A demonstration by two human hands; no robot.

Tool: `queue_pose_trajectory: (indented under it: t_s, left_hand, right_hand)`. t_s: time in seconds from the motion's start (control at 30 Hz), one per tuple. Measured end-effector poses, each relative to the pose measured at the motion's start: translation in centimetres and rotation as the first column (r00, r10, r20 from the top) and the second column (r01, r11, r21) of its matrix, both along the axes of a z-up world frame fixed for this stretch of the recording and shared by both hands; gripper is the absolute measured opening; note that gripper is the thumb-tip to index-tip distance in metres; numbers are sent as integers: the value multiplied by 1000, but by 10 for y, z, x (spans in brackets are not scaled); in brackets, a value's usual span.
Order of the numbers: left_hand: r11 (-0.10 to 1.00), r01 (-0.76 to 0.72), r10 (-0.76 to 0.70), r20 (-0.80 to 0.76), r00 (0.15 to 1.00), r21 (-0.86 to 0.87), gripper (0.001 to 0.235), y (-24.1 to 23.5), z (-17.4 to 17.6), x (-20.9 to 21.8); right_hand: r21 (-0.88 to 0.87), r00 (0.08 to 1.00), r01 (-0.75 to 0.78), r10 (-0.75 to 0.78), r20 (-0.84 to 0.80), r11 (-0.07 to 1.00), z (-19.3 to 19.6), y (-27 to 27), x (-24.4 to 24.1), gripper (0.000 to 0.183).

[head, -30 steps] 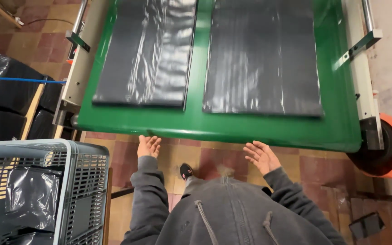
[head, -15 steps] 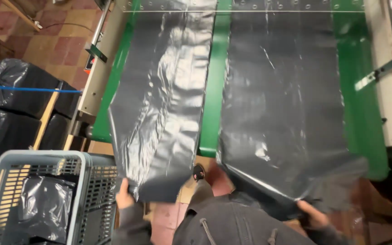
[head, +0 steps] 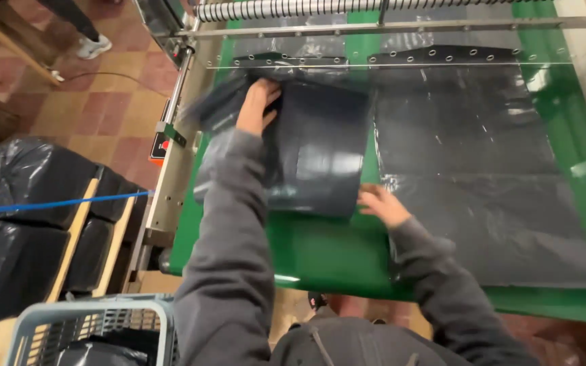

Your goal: Folding plastic bags and placing them into a collection bin.

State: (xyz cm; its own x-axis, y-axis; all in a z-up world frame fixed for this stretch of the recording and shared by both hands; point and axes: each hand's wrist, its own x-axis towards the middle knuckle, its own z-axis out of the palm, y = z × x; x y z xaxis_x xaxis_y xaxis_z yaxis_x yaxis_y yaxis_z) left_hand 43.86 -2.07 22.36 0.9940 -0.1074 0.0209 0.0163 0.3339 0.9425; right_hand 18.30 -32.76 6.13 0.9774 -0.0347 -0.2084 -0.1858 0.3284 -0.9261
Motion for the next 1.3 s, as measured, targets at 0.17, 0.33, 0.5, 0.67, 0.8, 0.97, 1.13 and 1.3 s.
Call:
queue_pose_trajectory:
  t_s: [0.17,0.33,0.5,0.67,0.8,0.97,1.13,1.3]
  left_hand:
    - [269,-375,-310,449,838,887,53,92,-31,4]
    - [-46,103,311,-84,947,994,64,207,-164,-43]
    - [54,313,304,-314,899,948,42,240,-183,-114]
    - [120,413,36,-420,907,903,65,220,-165,-106]
    - [190,273,61,-289,955,943,50,177,-142,-47]
    - [33,213,77,-215,974,976,38,153,-145,-24]
    - [80,-33,171,19,985,996,34,153,-170,-32]
    - [-274,-180,51,201,978,945,37,132,-122,-38]
  right_hand:
    - [-590,954,-5,-174,-245,807,-152,12,85,76]
    - [-860,940,-105,-232,-250,500,-113,26,91,33]
    - [-915,956,-233,-96,-278,330,-45,18,36,43]
    - [-732,860,-398,-52,-507,553,7,-7,44,56]
    - [-594,900,-145,-144,-411,791,-23,-51,136,78]
    - [-989,993,116,6,117,87,48,-42,261,74]
    - [-992,951,51,308,13,-118,3,-57,378,83]
    - [-879,884,-372,174,-434,-298,8,-33,419,67]
